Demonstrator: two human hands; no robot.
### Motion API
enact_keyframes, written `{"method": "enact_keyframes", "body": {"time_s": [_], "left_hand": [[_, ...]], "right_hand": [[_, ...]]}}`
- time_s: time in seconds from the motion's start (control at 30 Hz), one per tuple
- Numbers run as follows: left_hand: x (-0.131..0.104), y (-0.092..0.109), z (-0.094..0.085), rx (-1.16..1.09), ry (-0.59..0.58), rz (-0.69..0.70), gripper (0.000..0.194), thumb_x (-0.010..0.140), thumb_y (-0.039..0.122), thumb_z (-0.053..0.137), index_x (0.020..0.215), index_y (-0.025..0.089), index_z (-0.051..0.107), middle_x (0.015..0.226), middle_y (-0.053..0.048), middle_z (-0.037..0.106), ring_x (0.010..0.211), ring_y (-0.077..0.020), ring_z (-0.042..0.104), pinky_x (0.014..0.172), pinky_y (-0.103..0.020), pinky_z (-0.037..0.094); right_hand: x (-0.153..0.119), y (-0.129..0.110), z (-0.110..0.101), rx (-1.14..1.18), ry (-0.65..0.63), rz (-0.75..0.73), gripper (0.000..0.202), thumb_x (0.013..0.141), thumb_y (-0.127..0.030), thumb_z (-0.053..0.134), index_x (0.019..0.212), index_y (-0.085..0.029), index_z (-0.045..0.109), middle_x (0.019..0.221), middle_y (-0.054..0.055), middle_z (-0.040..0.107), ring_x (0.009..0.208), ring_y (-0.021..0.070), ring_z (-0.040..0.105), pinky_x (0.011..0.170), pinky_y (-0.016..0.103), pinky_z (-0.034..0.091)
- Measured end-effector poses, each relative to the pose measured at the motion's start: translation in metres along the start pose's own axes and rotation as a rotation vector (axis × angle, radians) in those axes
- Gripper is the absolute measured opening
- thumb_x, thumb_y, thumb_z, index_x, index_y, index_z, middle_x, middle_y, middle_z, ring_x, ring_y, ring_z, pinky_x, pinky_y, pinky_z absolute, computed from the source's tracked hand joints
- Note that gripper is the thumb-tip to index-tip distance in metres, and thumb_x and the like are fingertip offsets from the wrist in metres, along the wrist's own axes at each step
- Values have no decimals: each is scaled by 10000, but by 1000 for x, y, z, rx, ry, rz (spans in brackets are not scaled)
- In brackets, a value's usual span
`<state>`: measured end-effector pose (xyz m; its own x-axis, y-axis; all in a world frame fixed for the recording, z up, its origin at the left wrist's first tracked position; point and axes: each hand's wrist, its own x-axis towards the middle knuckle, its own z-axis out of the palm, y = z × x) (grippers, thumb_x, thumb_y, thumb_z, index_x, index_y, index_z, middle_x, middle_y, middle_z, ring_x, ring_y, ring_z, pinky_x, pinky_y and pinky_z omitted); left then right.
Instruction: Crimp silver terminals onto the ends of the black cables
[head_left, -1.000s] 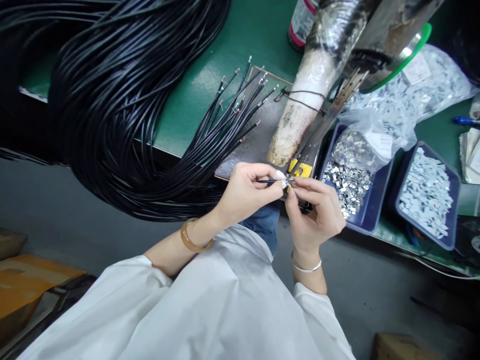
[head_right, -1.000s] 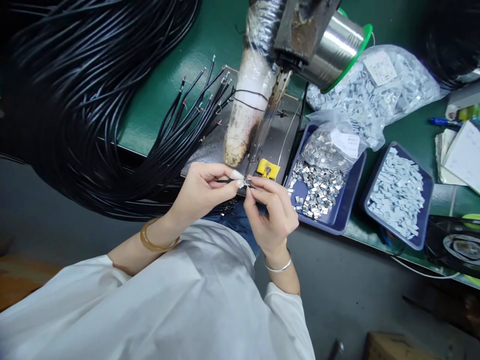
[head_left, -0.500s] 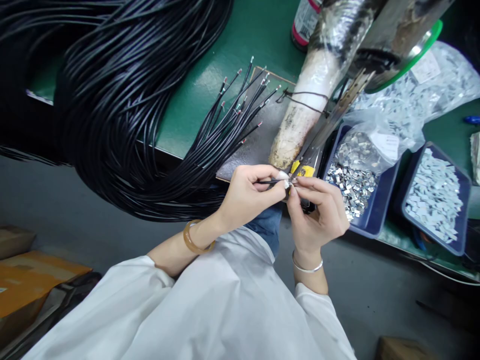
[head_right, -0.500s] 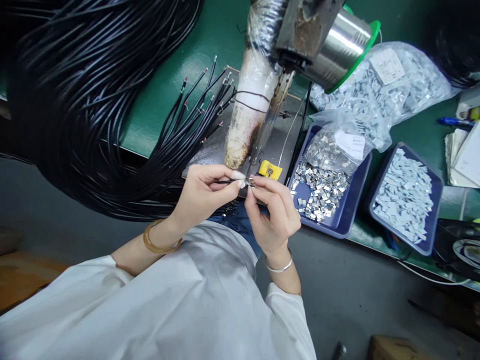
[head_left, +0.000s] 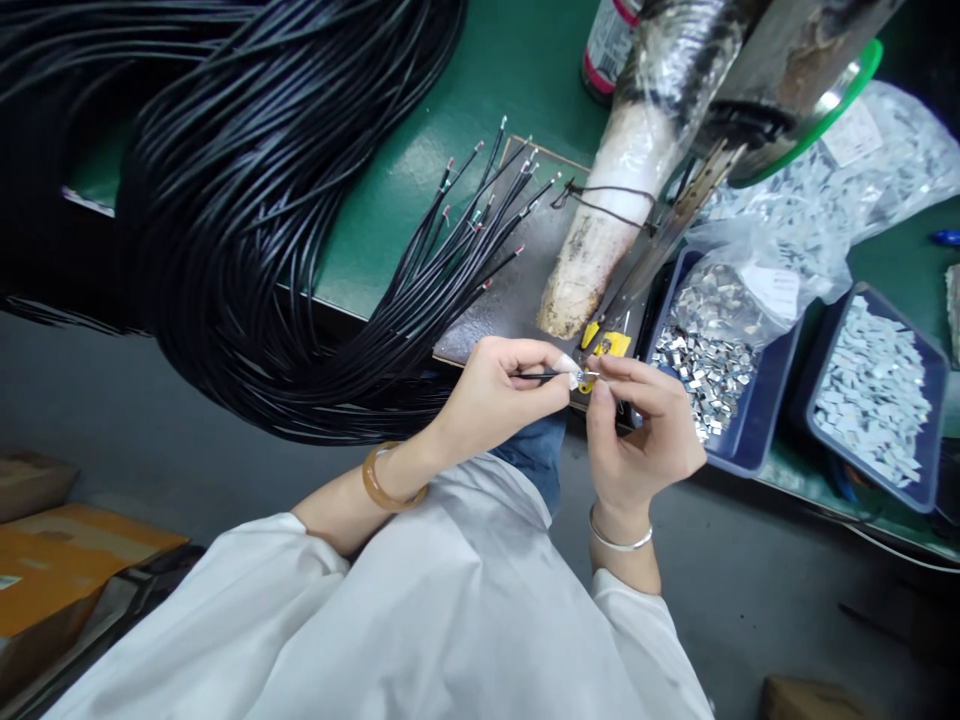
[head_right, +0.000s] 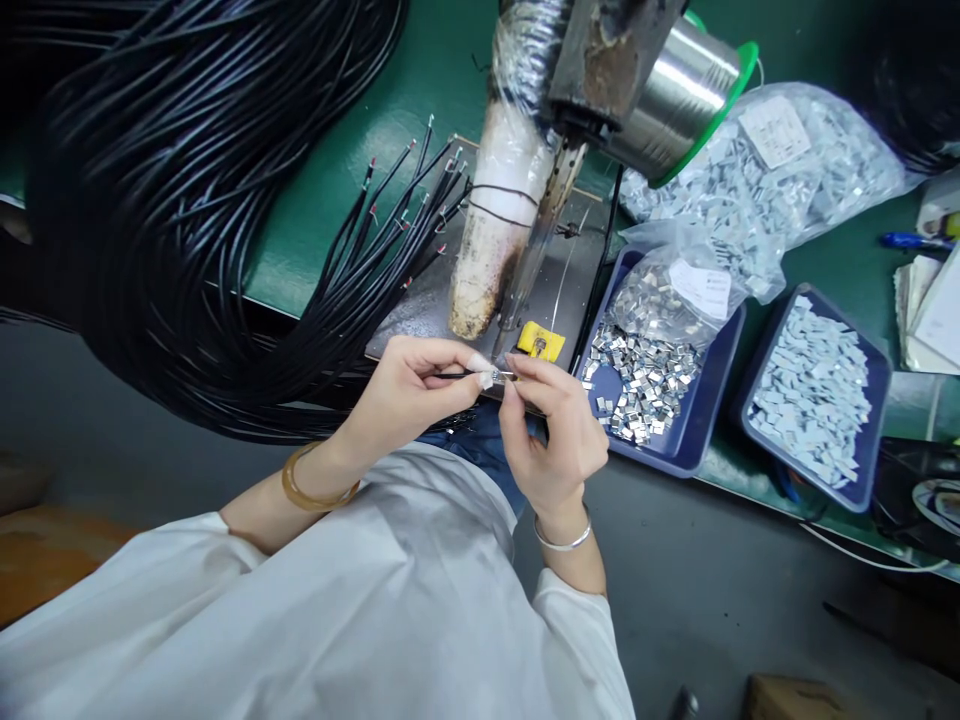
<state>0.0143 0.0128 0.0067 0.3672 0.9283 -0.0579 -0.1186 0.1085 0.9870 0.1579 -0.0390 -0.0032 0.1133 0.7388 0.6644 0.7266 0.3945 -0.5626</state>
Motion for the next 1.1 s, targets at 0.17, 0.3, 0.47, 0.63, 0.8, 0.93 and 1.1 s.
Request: {"method": "enact_keyframes", "body": {"time_s": [0.17,0.3,0.47,0.63,0.8,0.93,1.1], "left_hand": [[-13,-7,-5,330,28,319,65,864,146,675,886,107,722,658,10,634,528,-54,473,497,-169,375],[-20,-12,-9,453,53,574,100,923,129,629,878,114,717,789,-44,737,682,-95,639,676,-192,495],[-19,-9,-8,222,-51,227,199,948,211,591,867,115,747,589,22,604,495,-63,477,494,-185,383],[-13,-10,-5,105,19,155,166,887,200,633,853,116,772,643,-6,635,557,-75,498,505,-184,370],[-5,-9,-3,65,70,114,149,821,181,657,724,112,748,641,-3,659,506,-43,440,463,-150,341],[-2,-7,0,43,88,70,129,801,196,672,768,120,771,740,-33,738,610,-87,594,543,-152,465],[-1,-6,2,88,114,123,118,795,177,666,778,118,767,676,-14,703,546,-63,544,487,-137,416]], "right_hand": [[4,-2,-4,110,-23,197,115,888,-134,685,914,-230,628,822,-33,693,788,113,710,701,237,587],[3,-1,-5,227,-36,327,86,889,-175,696,888,-226,626,814,-33,666,745,103,697,636,213,574],[1,-4,-3,46,20,117,140,862,-112,707,929,-225,658,920,-3,731,869,141,722,758,289,603],[0,-6,-1,-122,-11,-51,187,836,-74,728,939,-219,673,971,7,763,902,144,738,823,301,605],[-1,-3,4,-129,11,-71,209,816,-54,742,936,-213,678,970,15,765,884,138,735,813,290,607],[1,0,7,-86,38,-34,186,823,-72,739,919,-221,682,946,5,760,878,145,734,808,307,613],[3,-1,6,-105,56,-23,187,822,-90,748,919,-239,692,964,1,754,882,158,735,808,333,623]]}}
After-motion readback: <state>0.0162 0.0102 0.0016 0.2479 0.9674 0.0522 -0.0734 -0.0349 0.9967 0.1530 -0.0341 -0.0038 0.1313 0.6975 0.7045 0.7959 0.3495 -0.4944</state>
